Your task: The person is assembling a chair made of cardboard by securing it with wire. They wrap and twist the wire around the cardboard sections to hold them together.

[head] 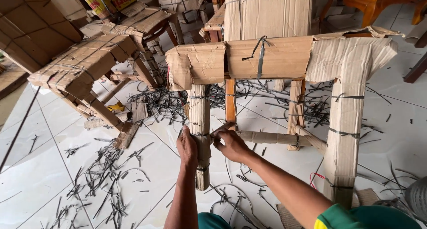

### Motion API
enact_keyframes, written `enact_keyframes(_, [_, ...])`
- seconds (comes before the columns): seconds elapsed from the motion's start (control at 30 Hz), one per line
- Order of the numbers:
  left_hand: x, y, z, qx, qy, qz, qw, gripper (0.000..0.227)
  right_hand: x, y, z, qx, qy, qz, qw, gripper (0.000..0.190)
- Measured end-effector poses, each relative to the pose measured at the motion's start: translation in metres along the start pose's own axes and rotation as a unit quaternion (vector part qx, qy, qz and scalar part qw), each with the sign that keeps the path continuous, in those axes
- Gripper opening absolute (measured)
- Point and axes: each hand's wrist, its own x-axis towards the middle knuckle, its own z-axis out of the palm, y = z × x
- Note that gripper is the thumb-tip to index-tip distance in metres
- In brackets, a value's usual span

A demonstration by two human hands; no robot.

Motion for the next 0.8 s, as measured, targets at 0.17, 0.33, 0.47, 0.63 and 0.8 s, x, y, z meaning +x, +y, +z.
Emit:
enact_keyframes(0.17, [0.009, -0.009, -0.003, 0.016, -0.001, 0.025, 1.000, 0.057, -0.073, -0.033, -0.064, -0.104, -0.174, 0.000, 0.979, 0.023])
enact_keyframes(0.33, [-0.051, 0.057, -0.013, 0.000, -0.013, 0.022, 1.000, 0.046, -0.160, -0.028, -0.126, -0.178, -0.263, 0.083, 0.945, 0.036])
enact_keyframes(0.47, [-0.065, 0.066, -0.010, 0.024, 0.065, 0.052, 0.996, 0.057, -0.195, 0.000, -0.148, -0.183, -0.160, 0.119, 0.963, 0.032])
enact_keyframes(0.63, [-0.105, 0.063, 0.002, 0.054, 0.160, 0.355, 0.919, 0.056, -0.201, 0.009, -0.149, -0.228, -0.102, 0.120, 0.961, 0.030])
enact_keyframes(0.8, [-0.190, 0.083, 0.039, 0.129, -0.268, 0.517, 0.803, 0.053, -0.190, 0.004, -0.156, -0.228, -0.065, 0.119, 0.964, 0.024])
